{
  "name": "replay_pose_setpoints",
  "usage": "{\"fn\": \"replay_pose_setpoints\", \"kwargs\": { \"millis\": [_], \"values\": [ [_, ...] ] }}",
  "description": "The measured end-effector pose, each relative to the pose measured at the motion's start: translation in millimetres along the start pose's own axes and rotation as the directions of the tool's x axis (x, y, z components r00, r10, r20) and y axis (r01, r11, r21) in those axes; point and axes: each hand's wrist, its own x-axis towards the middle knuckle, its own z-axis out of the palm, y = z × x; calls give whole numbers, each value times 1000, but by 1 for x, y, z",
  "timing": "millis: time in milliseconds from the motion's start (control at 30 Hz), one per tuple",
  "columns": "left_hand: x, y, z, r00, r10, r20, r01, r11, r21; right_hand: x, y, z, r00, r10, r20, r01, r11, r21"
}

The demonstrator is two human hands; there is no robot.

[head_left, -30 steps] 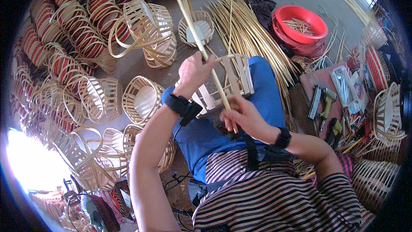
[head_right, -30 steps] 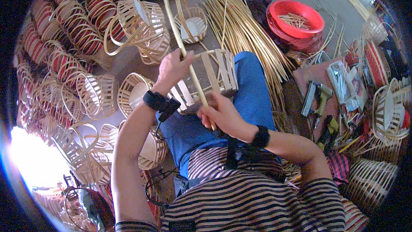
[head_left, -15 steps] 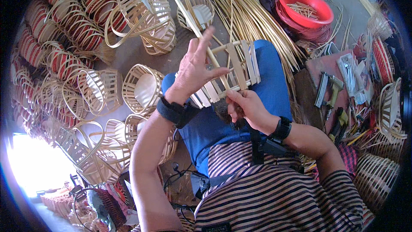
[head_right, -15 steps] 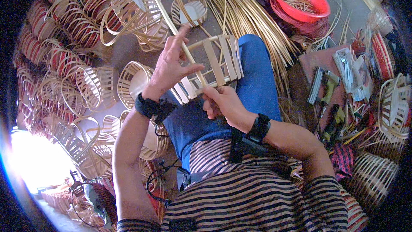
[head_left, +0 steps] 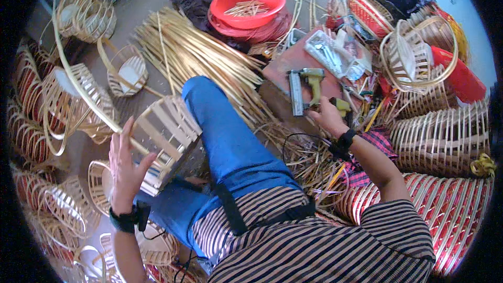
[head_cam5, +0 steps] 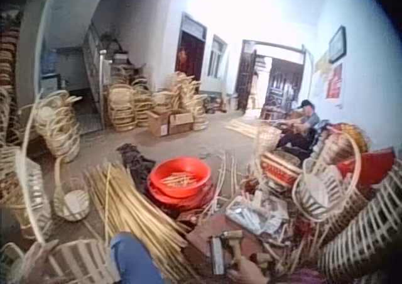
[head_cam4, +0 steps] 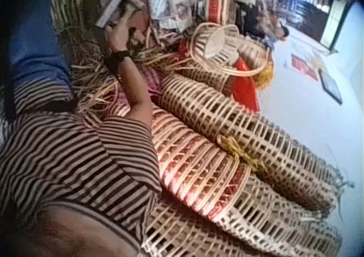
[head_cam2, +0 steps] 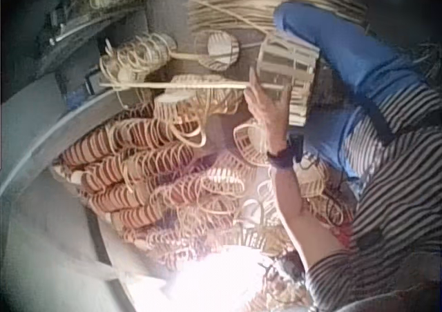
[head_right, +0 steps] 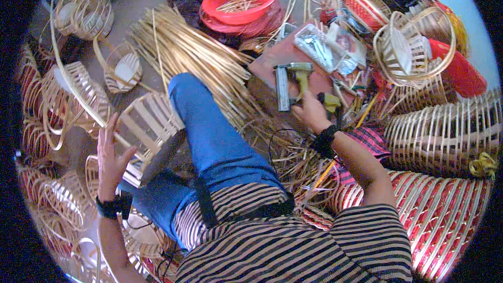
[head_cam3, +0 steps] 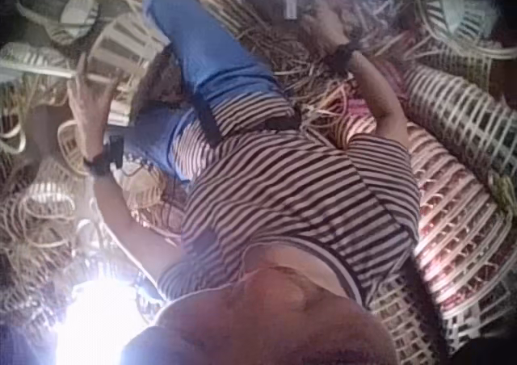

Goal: The person assembles wooden baskets by using a pneumatic nail gun to attach handles and rim strips, and trimming excess pieces with pliers. They pick up wood strips from the floor and position them onto the baskets before securing them.

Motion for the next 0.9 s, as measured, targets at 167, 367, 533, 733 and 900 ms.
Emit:
{"fn": "replay_pose_setpoints", "kwargs": {
  "millis": [167, 367, 533, 733, 900],
  "values": [
    [-4, -5, -1, 998, -69, -8, 69, 994, -86, -14, 100, 13, 961, 268, -74, -277, 894, -352],
    [3, -4, 10, 995, 79, -61, -74, 994, 83, -8, 138, 40, 964, 266, -9, -240, 852, -465],
    [2, -2, 20, 996, 59, -61, -58, 998, 8, 0, 138, 28, 988, 140, -61, -153, 932, -329],
    [-6, 2, 22, 996, 51, -79, -50, 999, 11, 4, 31, -21, 996, 90, 8, -85, 906, 415],
    [0, 2, 33, 985, 120, -127, -118, 993, 20, -15, -86, -58, 926, -317, 207, 159, 821, 548]
  ]
}}
